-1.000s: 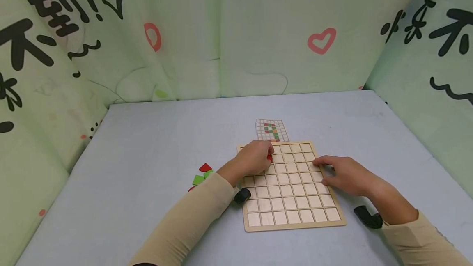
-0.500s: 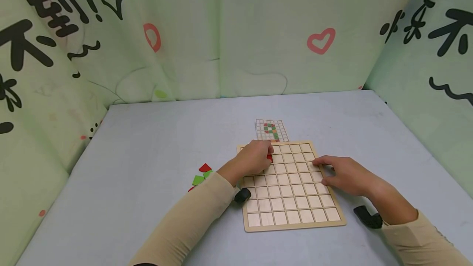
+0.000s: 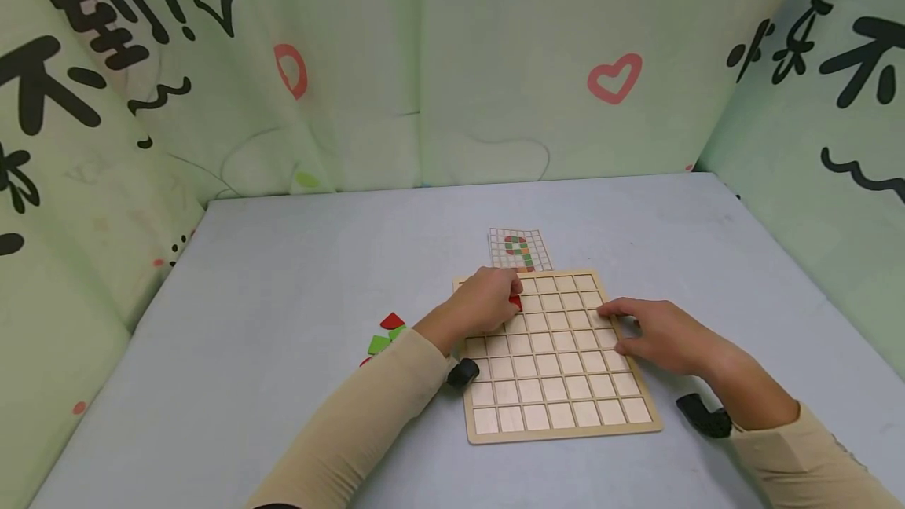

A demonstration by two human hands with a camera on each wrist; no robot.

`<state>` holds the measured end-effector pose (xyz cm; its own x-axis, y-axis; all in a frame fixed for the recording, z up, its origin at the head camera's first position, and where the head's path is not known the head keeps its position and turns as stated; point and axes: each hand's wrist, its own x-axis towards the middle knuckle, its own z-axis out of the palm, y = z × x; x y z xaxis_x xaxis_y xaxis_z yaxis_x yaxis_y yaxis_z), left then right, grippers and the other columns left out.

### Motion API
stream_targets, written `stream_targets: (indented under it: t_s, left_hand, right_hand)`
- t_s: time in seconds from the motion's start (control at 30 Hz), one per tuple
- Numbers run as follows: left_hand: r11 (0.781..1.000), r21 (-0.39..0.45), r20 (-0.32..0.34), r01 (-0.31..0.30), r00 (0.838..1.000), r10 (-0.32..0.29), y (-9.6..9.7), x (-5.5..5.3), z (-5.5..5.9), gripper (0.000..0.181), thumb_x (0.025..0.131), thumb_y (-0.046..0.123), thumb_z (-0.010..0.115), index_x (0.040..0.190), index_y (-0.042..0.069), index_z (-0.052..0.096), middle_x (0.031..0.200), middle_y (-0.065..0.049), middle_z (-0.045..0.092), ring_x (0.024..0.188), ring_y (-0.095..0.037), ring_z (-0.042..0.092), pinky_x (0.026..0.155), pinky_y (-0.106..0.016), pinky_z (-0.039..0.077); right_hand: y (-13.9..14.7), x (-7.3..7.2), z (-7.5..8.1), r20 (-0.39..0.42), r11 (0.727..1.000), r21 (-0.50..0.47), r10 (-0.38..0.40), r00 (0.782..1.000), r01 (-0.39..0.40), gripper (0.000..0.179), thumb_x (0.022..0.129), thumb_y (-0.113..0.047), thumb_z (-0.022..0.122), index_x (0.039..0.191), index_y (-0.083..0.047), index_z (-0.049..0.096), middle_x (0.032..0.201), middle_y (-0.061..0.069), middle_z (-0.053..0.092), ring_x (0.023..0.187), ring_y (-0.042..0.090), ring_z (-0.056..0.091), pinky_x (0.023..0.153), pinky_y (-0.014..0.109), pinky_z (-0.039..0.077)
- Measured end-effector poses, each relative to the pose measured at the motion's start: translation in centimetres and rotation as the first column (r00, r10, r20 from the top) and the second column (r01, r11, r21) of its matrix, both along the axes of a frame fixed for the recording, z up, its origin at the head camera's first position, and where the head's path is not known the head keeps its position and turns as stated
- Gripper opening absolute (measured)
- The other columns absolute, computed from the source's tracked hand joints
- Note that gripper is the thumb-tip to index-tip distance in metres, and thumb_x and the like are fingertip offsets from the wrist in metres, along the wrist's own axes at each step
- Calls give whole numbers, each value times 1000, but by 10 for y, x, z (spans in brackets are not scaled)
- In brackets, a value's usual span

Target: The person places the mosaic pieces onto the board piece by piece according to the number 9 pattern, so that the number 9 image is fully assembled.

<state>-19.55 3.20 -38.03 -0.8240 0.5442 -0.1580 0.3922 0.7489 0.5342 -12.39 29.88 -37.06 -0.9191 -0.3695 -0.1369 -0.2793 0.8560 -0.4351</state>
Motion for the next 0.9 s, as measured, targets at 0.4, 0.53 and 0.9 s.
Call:
stream_targets:
  t_s: [0.4,0.53,0.9]
  left_hand:
    - [1000,16,4,-8,1000,7,-1,-1,-1,28,95,13,68,122,6,64,109,-2,65,89,-13,56,78,-23,47]
    - [1000,16,8,-23,1000,23,-2,0,-1,27,94,13,68,120,7,65,108,-1,64,90,-12,56,78,-23,47]
    - [998,47,12,-49,999,48,-14,4,6,26,94,13,68,119,8,65,113,-1,65,99,-13,59,86,-26,49]
  right_hand:
    - [1,0,-1,9,1000,2,-2,1000,2,49,86,-13,76,131,-3,61,131,24,60,118,43,57,93,57,45]
    - [1,-1,-1,15,1000,0,2,1000,-2,49,86,-13,76,131,-2,60,130,24,60,114,41,59,92,56,46]
    - [2,0,-1,16,1000,-4,-14,1000,14,48,86,-12,75,131,-2,61,131,25,59,119,44,56,93,58,45]
